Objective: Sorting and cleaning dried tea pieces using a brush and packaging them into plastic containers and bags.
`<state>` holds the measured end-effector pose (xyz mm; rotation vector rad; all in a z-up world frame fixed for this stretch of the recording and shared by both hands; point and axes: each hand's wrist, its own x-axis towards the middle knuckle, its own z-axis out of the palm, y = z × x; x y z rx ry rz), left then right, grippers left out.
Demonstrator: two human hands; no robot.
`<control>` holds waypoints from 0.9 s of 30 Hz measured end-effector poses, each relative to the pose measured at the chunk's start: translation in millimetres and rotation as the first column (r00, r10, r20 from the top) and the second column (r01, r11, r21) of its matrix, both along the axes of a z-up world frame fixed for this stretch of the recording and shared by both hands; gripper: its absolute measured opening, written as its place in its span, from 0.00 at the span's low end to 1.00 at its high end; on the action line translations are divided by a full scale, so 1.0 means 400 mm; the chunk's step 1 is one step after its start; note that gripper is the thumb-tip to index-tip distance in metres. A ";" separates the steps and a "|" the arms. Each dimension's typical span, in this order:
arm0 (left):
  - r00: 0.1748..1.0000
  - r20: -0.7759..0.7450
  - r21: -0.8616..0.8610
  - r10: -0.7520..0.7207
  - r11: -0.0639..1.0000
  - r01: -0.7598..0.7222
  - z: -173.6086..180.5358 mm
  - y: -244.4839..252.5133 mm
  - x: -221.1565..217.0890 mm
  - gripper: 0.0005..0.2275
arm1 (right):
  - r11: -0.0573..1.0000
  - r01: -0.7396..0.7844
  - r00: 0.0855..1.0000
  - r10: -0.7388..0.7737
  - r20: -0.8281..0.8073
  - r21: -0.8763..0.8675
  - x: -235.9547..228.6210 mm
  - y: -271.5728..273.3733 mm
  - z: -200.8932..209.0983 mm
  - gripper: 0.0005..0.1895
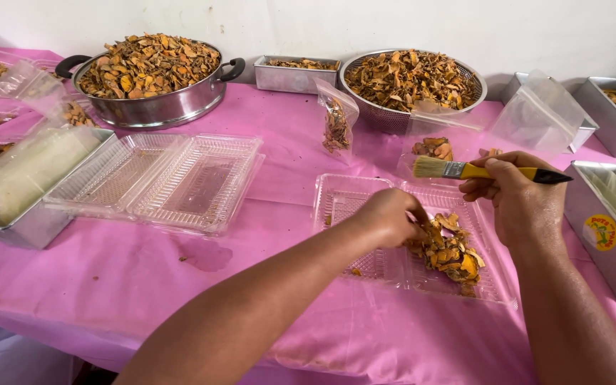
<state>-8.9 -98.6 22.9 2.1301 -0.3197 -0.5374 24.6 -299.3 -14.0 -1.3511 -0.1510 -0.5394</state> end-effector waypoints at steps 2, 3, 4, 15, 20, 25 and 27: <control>0.992 0.104 0.100 -0.071 0.993 0.061 -0.038 -0.038 0.027 0.15 | 1.000 0.018 1.000 -0.018 -0.013 -0.016 -0.011 0.015 0.009 0.05; 0.969 0.199 0.206 -0.149 0.973 0.107 -0.058 -0.058 0.040 0.21 | 0.999 0.033 0.999 -0.034 -0.026 -0.031 -0.015 0.021 0.013 0.04; 0.969 0.196 0.207 -0.152 0.972 0.110 -0.069 -0.064 0.049 0.21 | 0.999 0.036 0.999 -0.037 -0.029 -0.029 -0.018 0.025 0.012 0.04; 0.782 0.479 0.491 -0.400 0.860 0.139 -0.106 0.155 0.045 0.14 | 0.941 -0.124 0.992 0.120 -0.033 -0.315 -0.058 0.133 -0.044 0.06; 0.806 0.413 0.757 -0.424 0.652 -0.045 -0.136 0.191 0.027 0.12 | 0.745 0.107 0.988 -0.008 0.152 -0.659 -0.032 0.154 -0.112 0.04; 0.831 0.307 0.841 -0.465 0.541 -0.008 -0.063 0.159 -0.082 0.09 | 0.612 0.208 0.951 0.055 0.304 -0.763 -0.023 0.173 -0.158 0.04; 0.853 0.239 0.865 -0.463 0.501 0.030 -0.024 0.148 -0.117 0.10 | 0.581 0.256 0.929 0.072 0.362 -0.773 -0.019 0.189 -0.173 0.03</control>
